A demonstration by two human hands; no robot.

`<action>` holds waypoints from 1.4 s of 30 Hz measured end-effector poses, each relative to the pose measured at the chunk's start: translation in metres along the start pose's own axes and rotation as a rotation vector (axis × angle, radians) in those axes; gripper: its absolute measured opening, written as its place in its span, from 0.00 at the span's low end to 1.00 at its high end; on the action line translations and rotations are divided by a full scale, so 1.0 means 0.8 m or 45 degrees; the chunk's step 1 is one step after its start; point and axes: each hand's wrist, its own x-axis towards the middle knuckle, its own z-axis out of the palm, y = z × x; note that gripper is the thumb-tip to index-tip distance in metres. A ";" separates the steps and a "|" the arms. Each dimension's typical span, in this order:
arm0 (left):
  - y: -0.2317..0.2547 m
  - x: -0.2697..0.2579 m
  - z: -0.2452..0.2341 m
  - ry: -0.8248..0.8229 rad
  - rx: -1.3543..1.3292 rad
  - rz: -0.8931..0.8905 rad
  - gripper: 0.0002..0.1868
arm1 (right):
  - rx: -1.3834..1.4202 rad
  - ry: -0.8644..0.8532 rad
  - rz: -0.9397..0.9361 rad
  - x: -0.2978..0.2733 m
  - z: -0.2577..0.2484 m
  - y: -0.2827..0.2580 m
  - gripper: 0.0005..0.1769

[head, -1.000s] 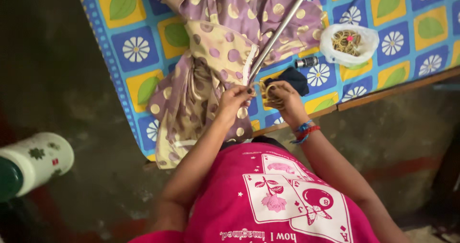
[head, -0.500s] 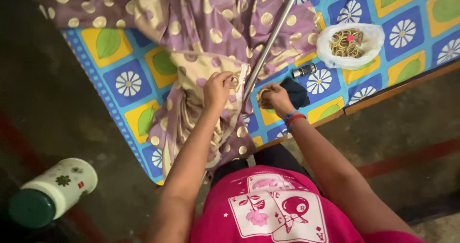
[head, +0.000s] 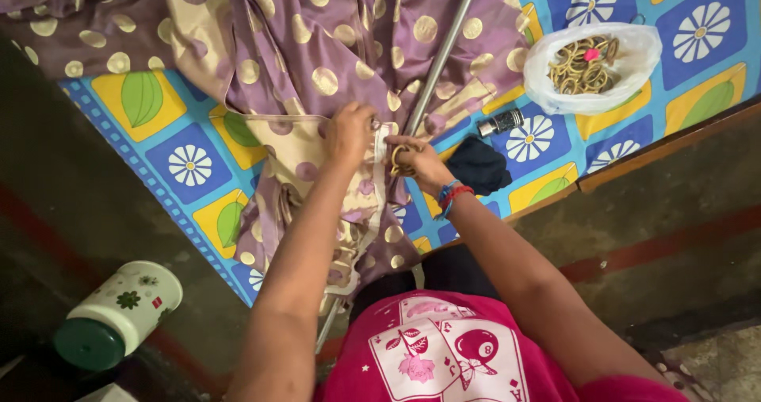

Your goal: The person attaches metal rings into the pre-cut holes of a fabric curtain and then slides the rings onto a long metal curtain rod.

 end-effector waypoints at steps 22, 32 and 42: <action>0.030 0.004 -0.040 0.112 -0.313 0.193 0.13 | 0.005 -0.123 -0.211 -0.034 0.017 -0.016 0.25; 0.011 0.032 0.006 -0.046 -1.440 -0.406 0.12 | 0.030 -0.042 -0.253 -0.048 0.016 -0.051 0.23; -0.016 0.047 0.016 0.086 -1.488 -0.611 0.10 | -0.354 -0.136 -0.127 -0.081 0.004 -0.040 0.25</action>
